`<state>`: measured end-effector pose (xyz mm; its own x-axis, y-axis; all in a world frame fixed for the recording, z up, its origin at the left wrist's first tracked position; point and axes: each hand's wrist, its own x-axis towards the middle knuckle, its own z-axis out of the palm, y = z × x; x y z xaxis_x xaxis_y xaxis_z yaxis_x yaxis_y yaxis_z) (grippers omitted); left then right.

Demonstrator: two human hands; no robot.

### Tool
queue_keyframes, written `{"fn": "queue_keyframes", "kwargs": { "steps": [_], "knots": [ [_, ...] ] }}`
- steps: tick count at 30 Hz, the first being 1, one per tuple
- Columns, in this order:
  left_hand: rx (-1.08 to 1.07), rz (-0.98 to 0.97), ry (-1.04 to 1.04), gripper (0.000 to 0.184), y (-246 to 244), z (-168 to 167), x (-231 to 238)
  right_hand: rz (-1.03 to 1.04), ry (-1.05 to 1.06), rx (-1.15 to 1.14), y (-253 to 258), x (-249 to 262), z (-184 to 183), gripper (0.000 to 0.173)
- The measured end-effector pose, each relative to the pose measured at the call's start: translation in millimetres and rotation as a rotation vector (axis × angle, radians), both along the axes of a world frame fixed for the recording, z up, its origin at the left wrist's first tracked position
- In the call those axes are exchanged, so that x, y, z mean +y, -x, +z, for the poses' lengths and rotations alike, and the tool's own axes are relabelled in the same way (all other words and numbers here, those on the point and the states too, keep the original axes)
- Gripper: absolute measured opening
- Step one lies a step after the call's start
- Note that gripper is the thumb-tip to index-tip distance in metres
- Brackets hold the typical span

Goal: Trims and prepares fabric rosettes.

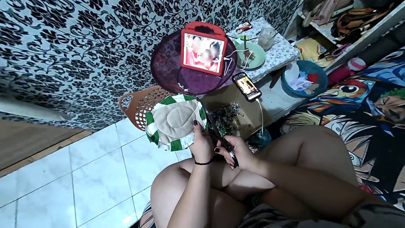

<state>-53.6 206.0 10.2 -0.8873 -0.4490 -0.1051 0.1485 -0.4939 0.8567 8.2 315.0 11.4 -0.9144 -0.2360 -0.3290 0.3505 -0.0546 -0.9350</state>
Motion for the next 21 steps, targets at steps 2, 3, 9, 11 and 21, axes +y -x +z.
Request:
{"fn": "queue_keyframes", "kwargs": {
  "steps": [2, 3, 9, 11, 21],
  "knots": [
    [0.002, -0.004, -0.026, 0.014, 1, 1, -3, 0.036, 0.031, 0.007, 1, 2, -1, 0.024],
    [0.009, -0.010, -0.047, 0.015, 3, 1, -6, 0.071, 0.059, 0.018, 2, 5, -2, 0.028],
    [-0.002, -0.134, -0.150, 0.021, 14, 5, -33, 0.191, 0.098, 0.099, 11, 19, -8, 0.048],
    [0.002, -0.211, -0.155, 0.025, 15, 6, -41, 0.185, 0.077, 0.086, 13, 23, -4, 0.044],
    [0.027, -0.371, -0.135, 0.031, 16, 10, -59, 0.161, 0.004, 0.042, 20, 34, 5, 0.034]
  ]
}}
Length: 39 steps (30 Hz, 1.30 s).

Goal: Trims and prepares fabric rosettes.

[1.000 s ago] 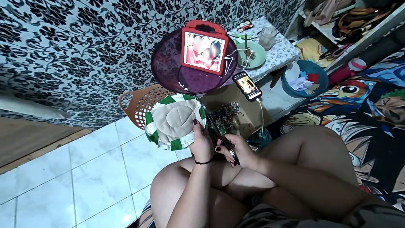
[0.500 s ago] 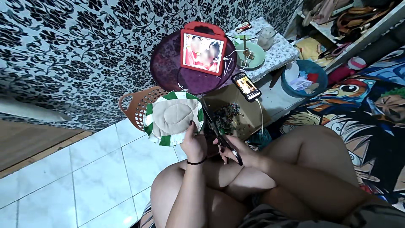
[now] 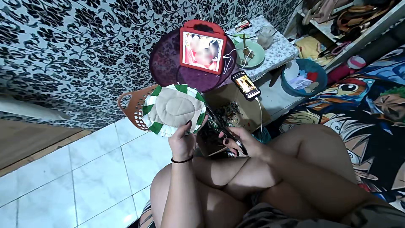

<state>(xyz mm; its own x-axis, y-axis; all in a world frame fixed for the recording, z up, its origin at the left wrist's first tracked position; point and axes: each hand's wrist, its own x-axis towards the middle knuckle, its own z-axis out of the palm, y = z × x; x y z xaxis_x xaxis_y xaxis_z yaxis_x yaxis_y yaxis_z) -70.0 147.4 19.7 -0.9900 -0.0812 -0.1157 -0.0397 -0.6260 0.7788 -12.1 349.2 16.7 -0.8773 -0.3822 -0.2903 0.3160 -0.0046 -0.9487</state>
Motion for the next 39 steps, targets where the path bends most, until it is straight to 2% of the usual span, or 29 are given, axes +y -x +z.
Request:
{"fn": "queue_keyframes", "kwargs": {
  "steps": [21, 30, 39],
  "knots": [
    [-0.018, 0.023, -0.024, 0.031, 1, 1, -1, -0.103, -0.028, -0.018, -6, -7, 3, 0.022],
    [-0.043, -0.098, -0.025, 0.031, 1, 2, -12, 0.016, 0.001, 0.035, -3, -2, -3, 0.038],
    [-0.055, -0.190, 0.008, 0.031, -1, 4, -13, -0.030, -0.071, 0.045, 1, 2, 0, 0.036]
  ]
}}
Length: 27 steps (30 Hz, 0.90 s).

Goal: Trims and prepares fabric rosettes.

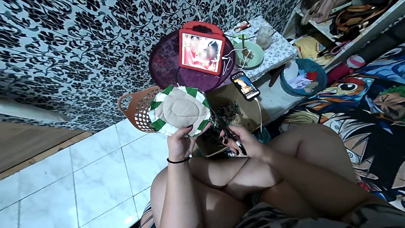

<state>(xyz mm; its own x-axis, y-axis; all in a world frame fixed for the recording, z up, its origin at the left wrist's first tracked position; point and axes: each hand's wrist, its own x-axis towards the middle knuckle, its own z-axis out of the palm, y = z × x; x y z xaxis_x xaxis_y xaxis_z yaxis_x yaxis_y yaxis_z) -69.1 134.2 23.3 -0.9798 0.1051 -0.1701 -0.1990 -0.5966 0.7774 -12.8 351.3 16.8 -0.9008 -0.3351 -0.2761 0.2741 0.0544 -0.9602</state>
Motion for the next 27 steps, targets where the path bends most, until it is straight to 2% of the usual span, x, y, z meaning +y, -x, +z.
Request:
{"fn": "queue_keyframes", "kwargs": {
  "steps": [3, 14, 27],
  "knots": [
    [0.005, 0.003, -0.005, 0.031, 0.0, -0.6, 0.0, 0.010, -0.018, 0.023, 0.1, 0.5, -2.4, 0.039],
    [0.020, -0.003, -0.005, 0.031, 1.2, -1.9, -2.0, -0.069, -0.004, -0.003, -2.3, -3.3, 0.3, 0.027],
    [-0.009, 0.066, 0.039, 0.031, 3.3, 1.0, -8.0, -0.100, -0.042, -0.004, -4.9, -3.2, 4.5, 0.027]
  ]
}}
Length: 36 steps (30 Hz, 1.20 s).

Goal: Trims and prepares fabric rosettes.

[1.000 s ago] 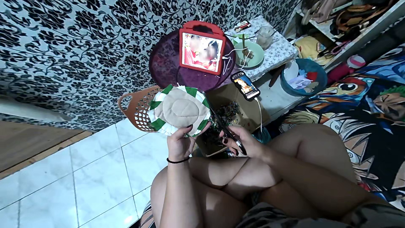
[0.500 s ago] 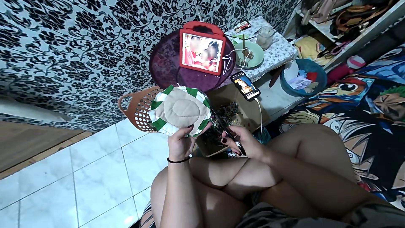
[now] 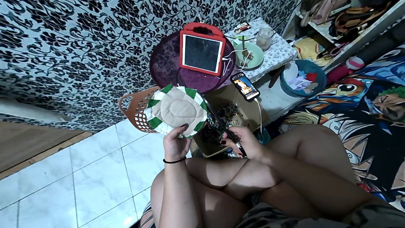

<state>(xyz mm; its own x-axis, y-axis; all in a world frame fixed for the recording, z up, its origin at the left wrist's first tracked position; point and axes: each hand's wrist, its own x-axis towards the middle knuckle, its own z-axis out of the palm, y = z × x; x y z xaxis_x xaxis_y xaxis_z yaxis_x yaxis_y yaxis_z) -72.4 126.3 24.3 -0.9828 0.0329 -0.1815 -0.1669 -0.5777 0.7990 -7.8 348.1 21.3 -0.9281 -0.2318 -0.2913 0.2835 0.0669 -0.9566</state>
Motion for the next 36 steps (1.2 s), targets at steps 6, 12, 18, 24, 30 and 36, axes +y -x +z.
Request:
{"fn": "queue_keyframes", "kwargs": {
  "steps": [6, 12, 18, 24, 30, 36],
  "knots": [
    [0.047, 0.003, -0.091, 0.040, 4.1, 0.4, -3.2, 0.000, 0.018, -0.017, -0.3, 0.2, -0.8, 0.026],
    [0.041, 0.069, -0.117, 0.035, 7.9, -0.1, -4.5, 0.109, 0.080, -0.004, -0.6, 4.4, -3.2, 0.044],
    [0.018, 0.066, -0.135, 0.036, 7.5, 2.4, -5.4, 0.140, 0.017, 0.081, -1.0, 2.4, -6.1, 0.049],
    [-0.043, 0.108, 0.032, 0.031, 6.4, 5.7, -1.3, 0.101, 0.052, 0.050, 0.2, 4.4, -2.2, 0.044],
    [-0.029, 0.099, 0.085, 0.029, 6.6, 3.1, -4.3, 0.092, 0.034, 0.037, 2.1, 6.5, -0.7, 0.044],
    [-0.027, 0.080, 0.080, 0.028, 5.3, 3.7, -5.0, 0.083, 0.008, 0.040, 2.7, 6.1, -3.4, 0.045]
  ]
}}
